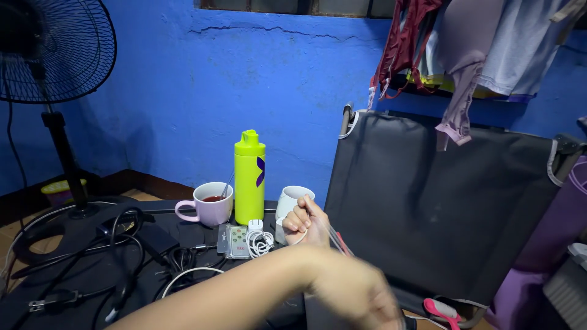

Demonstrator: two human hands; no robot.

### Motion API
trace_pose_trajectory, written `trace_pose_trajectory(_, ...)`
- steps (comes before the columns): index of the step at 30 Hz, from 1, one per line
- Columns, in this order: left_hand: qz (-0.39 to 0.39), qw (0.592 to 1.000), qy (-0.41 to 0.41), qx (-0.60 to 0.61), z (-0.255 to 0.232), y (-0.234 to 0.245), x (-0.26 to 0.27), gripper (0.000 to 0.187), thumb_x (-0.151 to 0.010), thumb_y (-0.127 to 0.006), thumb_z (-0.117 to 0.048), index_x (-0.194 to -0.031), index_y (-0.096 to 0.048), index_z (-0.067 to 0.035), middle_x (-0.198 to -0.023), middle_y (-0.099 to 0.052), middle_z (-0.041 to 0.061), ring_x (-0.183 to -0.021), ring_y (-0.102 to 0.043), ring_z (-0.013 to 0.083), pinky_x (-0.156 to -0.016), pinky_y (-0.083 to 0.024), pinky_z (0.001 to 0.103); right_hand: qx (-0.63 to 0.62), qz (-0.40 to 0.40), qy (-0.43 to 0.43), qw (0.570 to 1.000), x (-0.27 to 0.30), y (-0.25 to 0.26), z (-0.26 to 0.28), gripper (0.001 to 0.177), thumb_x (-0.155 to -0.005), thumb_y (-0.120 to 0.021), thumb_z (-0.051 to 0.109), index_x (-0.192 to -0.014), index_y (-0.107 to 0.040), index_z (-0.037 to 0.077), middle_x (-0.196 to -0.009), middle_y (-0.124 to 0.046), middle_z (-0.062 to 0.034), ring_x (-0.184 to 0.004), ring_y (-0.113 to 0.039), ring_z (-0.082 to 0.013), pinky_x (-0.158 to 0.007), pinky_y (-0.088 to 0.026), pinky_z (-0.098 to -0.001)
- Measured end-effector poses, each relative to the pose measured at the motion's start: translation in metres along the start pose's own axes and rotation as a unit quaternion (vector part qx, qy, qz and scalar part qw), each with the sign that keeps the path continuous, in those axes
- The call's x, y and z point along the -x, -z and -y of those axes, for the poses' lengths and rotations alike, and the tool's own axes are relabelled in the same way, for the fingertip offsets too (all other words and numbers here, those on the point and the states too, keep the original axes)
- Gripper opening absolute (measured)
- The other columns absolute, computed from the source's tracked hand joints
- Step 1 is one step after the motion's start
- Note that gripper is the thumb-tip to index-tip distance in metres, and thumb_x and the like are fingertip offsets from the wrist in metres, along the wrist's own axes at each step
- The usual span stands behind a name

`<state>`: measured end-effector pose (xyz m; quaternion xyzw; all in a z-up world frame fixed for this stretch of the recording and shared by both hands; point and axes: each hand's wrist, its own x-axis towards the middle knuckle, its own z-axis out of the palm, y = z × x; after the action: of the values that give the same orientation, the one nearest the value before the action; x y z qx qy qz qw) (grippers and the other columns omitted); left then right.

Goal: The person wraps and coils black cables by hand, takes push-up handles from a bag and places them on the floor, moves a keyboard, and untangles and coils a white charging cable by hand.

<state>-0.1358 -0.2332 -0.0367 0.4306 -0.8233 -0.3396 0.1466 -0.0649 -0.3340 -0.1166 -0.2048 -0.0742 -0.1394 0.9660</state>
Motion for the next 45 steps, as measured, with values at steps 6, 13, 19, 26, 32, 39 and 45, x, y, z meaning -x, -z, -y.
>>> trace_pose_trajectory(6,-0.235,0.887,-0.147,0.370,-0.043,0.047,-0.055,0.027,-0.110,-0.055,-0.015,-0.126,-0.064,0.004,-0.113,-0.072,0.015,-0.102,-0.070,0.0188,-0.093,-0.056,0.034,-0.011,0.093,0.019,0.995,-0.012,0.021,-0.005,0.026,-0.106,-0.047,0.026,-0.088,-0.057,0.010,-0.046,-0.026,0.0053,-0.038,-0.027,-0.0085,-0.045,-0.032,-0.0245)
trace_pose_trajectory(13,-0.543,0.632,-0.398,0.385,-0.021,0.220,0.043,0.006,-0.092,-0.052,0.003,-0.097,-0.054,0.006,-0.102,-0.070,0.021,-0.076,-0.061,0.0230,-0.082,-0.059,0.038,0.019,0.111,-0.031,0.993,-0.016,0.028,-0.009,0.034,-0.108,-0.046,0.028,-0.079,-0.054,0.012,-0.049,-0.030,0.0053,-0.039,-0.031,-0.0101,-0.042,-0.033,-0.0271)
trace_pose_trajectory(19,-0.721,0.354,-0.404,0.438,0.085,0.197,0.301,0.029,-0.097,-0.052,0.010,-0.125,-0.055,0.015,-0.125,-0.059,0.027,-0.119,-0.061,0.0377,-0.112,-0.049,0.048,0.154,0.045,-0.077,0.984,-0.002,-0.013,-0.030,0.026,-0.104,-0.052,0.024,-0.086,-0.058,0.006,-0.044,-0.030,0.0052,-0.036,-0.030,-0.0082,-0.042,-0.031,-0.0260)
trace_pose_trajectory(26,-0.767,0.165,-0.415,0.461,0.123,0.039,0.398,0.048,-0.110,-0.033,-0.013,-0.158,-0.028,-0.016,-0.157,-0.051,0.017,-0.144,-0.055,0.0346,-0.117,-0.047,0.050,0.280,0.045,-0.160,0.945,0.005,-0.028,-0.056,0.024,-0.103,-0.057,0.023,-0.089,-0.060,0.004,-0.049,-0.032,0.0055,-0.038,-0.028,-0.0070,-0.042,-0.030,-0.0261)
trace_pose_trajectory(32,-0.773,0.116,-0.418,0.463,0.116,-0.052,0.406,0.048,-0.110,-0.032,-0.018,-0.154,-0.041,-0.001,-0.150,-0.053,0.018,-0.139,-0.059,0.0364,-0.110,-0.048,0.047,0.361,0.022,-0.201,0.911,0.010,-0.036,-0.070,0.022,-0.101,-0.060,0.021,-0.090,-0.062,0.002,-0.050,-0.032,0.0055,-0.039,-0.028,-0.0072,-0.041,-0.029,-0.0264)
trace_pose_trajectory(39,-0.801,0.095,-0.367,0.463,0.093,-0.090,0.393,0.046,-0.109,-0.035,-0.019,-0.148,-0.046,0.002,-0.148,-0.055,0.018,-0.139,-0.060,0.0336,-0.110,-0.047,0.044,0.393,0.031,-0.227,0.891,0.011,-0.039,-0.075,0.022,-0.101,-0.061,0.020,-0.088,-0.062,0.002,-0.051,-0.032,0.0064,-0.039,-0.028,-0.0056,-0.039,-0.026,-0.0248)
trace_pose_trajectory(45,-0.890,0.126,-0.164,0.407,0.042,-0.085,0.371,0.043,-0.106,-0.042,-0.014,-0.146,-0.041,0.001,-0.147,-0.054,0.021,-0.140,-0.057,0.0320,-0.112,-0.044,0.040,0.421,0.026,-0.241,0.874,0.011,-0.043,-0.077,0.022,-0.100,-0.061,0.020,-0.089,-0.064,0.002,-0.052,-0.033,0.0068,-0.040,-0.028,-0.0053,-0.040,-0.028,-0.0245)
